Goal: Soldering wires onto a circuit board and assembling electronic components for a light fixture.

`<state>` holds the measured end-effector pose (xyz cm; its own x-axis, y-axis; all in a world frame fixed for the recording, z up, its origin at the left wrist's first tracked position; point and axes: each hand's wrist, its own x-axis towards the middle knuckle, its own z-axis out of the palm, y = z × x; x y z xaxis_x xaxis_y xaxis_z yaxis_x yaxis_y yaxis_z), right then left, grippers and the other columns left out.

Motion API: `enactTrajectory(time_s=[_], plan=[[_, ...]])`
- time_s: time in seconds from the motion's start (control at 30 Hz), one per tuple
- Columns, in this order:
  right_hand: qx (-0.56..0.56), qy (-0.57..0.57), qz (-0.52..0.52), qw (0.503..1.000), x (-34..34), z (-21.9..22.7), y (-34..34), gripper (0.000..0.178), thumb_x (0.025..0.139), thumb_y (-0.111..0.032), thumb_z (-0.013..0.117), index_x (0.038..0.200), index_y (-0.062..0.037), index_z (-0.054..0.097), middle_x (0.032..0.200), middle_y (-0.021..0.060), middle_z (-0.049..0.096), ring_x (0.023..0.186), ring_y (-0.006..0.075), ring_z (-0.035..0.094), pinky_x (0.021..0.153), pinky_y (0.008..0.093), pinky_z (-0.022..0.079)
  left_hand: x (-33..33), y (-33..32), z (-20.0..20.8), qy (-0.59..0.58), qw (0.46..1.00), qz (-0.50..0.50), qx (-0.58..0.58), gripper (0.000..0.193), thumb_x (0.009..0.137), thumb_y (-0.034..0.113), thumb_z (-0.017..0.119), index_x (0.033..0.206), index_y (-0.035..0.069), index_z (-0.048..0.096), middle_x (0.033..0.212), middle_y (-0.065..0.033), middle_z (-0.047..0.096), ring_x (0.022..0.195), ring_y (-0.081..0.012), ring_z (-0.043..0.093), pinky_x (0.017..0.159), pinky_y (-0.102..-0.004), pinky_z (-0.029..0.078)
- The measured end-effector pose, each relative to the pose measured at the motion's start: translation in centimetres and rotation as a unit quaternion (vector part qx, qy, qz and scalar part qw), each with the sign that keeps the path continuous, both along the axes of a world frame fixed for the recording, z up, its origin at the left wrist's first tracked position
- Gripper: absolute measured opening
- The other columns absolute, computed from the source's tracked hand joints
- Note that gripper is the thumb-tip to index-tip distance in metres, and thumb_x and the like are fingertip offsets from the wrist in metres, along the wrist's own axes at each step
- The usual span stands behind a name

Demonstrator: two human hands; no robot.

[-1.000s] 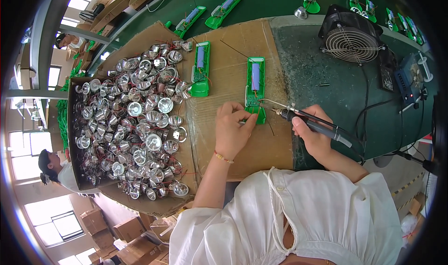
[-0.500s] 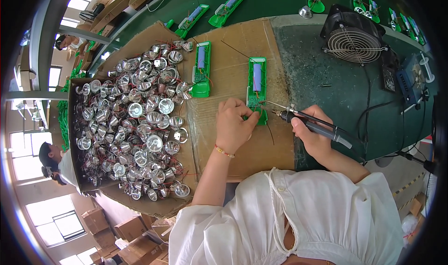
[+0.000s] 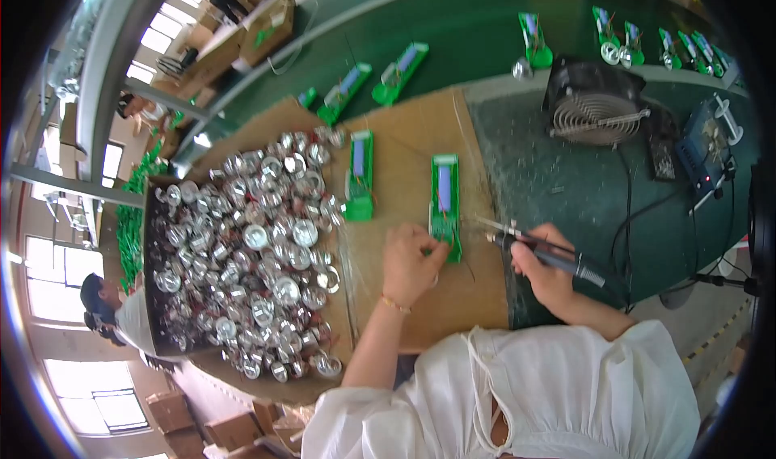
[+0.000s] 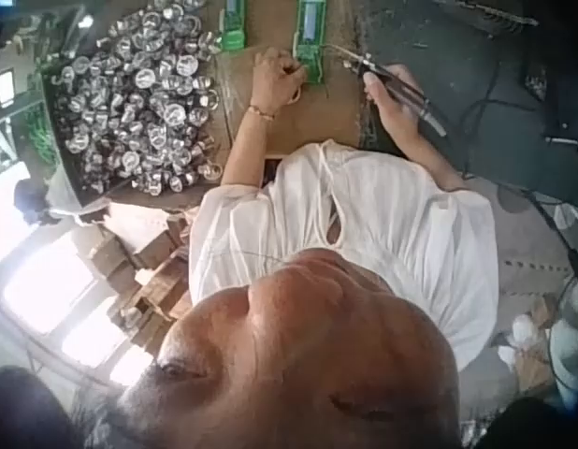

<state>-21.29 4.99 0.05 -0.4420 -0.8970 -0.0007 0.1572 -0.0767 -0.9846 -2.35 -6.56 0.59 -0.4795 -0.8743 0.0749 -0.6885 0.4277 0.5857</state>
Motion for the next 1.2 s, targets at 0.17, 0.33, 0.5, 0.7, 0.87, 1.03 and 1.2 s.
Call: enactTrajectory(time_s=[0.17, 0.33, 0.5, 0.7, 0.87, 1.03, 1.2], plan=[[-0.017, 0.007, -0.016, 1.0, -1.2, -0.5, 1.0, 0.015, 0.081, -0.009, 0.065, 0.081, -0.0021, 0.051, 0.065, 0.003, 0.059, 0.055, 0.0051, 0.053, 0.049, 0.0197, 0.044, 0.0, 0.6, -0.5, 0.011, 1.0, -0.016, -0.025, 0.014, 0.066, 0.018, 0.07, 0.059, 0.007, 0.065, 0.078, -0.0085, 0.058, 0.083, -0.0282, 0.051, 0.071, -0.0377, 0.043], [-0.005, 0.021, -0.054, 0.998, -3.6, -0.9, 1.5, 0.015, 0.081, -0.009, 0.064, 0.081, -0.0015, 0.051, 0.065, 0.0045, 0.058, 0.054, 0.0066, 0.054, 0.049, 0.0206, 0.045, 0.8, 1.3, 2.1, 0.03, 0.997, -0.073, -0.014, 0.016, 0.071, 0.018, 0.07, 0.083, 0.007, 0.069, 0.084, -0.0099, 0.061, 0.09, -0.0278, 0.056, 0.075, -0.0357, 0.047], [-0.003, 0.015, -0.078, 0.997, -5.3, -1.5, 1.1, 0.015, 0.081, -0.01, 0.064, 0.081, -0.0014, 0.051, 0.065, 0.0048, 0.058, 0.054, 0.0072, 0.053, 0.049, 0.0211, 0.045, 1.1, 0.4, 2.3, 0.029, 0.99, 0.045, 0.13, 0.017, 0.077, 0.02, 0.065, 0.08, 0.004, 0.066, 0.063, -0.0125, 0.06, 0.054, -0.0245, 0.06, 0.054, -0.0319, 0.047], [-0.006, 0.013, -0.085, 0.996, -5.4, -1.7, 0.5, 0.015, 0.081, -0.009, 0.063, 0.081, -0.0012, 0.051, 0.064, 0.0038, 0.058, 0.055, 0.0065, 0.053, 0.05, 0.0212, 0.044, -4.7, -5.6, 2.9, -0.025, 0.998, -0.006, 0.063, 0.022, 0.074, 0.02, 0.058, 0.065, 0.001, 0.062, 0.056, -0.0167, 0.056, 0.049, -0.0268, 0.057, 0.049, -0.0371, 0.043], [0.027, 0.004, -0.081, 0.996, -5.3, -1.9, 0.3, 0.015, 0.08, -0.009, 0.064, 0.082, -0.0018, 0.051, 0.063, 0.004, 0.058, 0.055, 0.0065, 0.054, 0.05, 0.0216, 0.044, -13.2, -16.1, 1.7, 0.056, 0.998, 0.026, -0.023, 0.028, 0.077, 0.03, 0.061, 0.073, 0.002, 0.064, 0.07, -0.0126, 0.063, 0.065, -0.0204, 0.061, 0.06, -0.0332, 0.047], [0.048, -0.043, -0.081, 0.995, -5.5, -1.6, 0.1, 0.015, 0.081, -0.01, 0.064, 0.082, -0.0023, 0.051, 0.065, 0.0041, 0.059, 0.056, 0.0067, 0.054, 0.051, 0.0217, 0.045, -14.3, -22.3, 1.3, -0.061, 0.97, 0.142, -0.186, 0.055, 0.068, 0.04, 0.07, 0.112, 0.012, 0.054, 0.122, -0.0151, 0.047, 0.114, -0.0347, 0.044, 0.091, -0.0426, 0.039], [0.051, -0.052, -0.071, 0.995, -5.5, -1.4, 0.0, 0.016, 0.081, -0.011, 0.065, 0.082, -0.0025, 0.051, 0.066, 0.0039, 0.059, 0.056, 0.0066, 0.054, 0.051, 0.0215, 0.045, -10.9, -24.9, -0.9, -0.114, 0.987, 0.077, -0.084, 0.061, 0.066, 0.035, 0.068, 0.119, 0.013, 0.048, 0.104, -0.0166, 0.06, 0.098, -0.0345, 0.057, 0.083, -0.0414, 0.046]])
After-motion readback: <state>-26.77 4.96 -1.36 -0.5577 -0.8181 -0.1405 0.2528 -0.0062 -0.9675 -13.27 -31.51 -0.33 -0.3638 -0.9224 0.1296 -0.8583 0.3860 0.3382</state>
